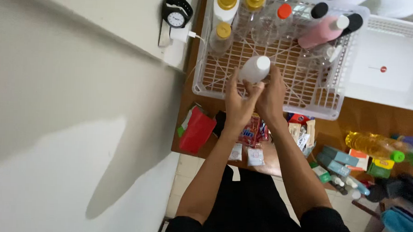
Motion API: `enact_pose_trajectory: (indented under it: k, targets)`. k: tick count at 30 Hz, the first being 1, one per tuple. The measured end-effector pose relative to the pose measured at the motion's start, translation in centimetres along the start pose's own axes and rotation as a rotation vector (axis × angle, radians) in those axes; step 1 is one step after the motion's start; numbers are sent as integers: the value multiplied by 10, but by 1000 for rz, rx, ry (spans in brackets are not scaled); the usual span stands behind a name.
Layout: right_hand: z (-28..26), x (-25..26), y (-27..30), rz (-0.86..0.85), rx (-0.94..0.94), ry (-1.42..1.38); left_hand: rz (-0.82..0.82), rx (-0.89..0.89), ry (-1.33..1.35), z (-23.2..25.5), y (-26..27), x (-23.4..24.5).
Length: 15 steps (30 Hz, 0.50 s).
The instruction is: The person wipes various laundry-related items with a black cloth and places them into a white plastic basket. They handle bottles of liquid detergent, a green pump bottle, a red and green packet, a white tub, and small blue boxes, cleaning each before stacking them in the basket.
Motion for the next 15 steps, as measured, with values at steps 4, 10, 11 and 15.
enact_pose_trajectory:
  k: [4,10,11,15]
  targets:
    - [22,-27,-48,-80,-133,-186,51,266,297,-27,-36,-4]
    - [41,-59,-81,-85,-195,-115,11,378,628,-28,-65,9]
    - [47,-64,-84,-59,-156,-116,29,338,668,-33,-68,8]
    - [45,-71,-93,-32,-43,-89,67,365,685,-32,-74,13]
Point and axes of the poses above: each hand's wrist, its own y-axis away from the middle knuckle, its own x-axis out of the back of the hand, z = x × y, the point moved 1 cm from there along -y, towards the middle knuckle, and after that the axes turned 15 degrees about -z, right-handed, at the moved point
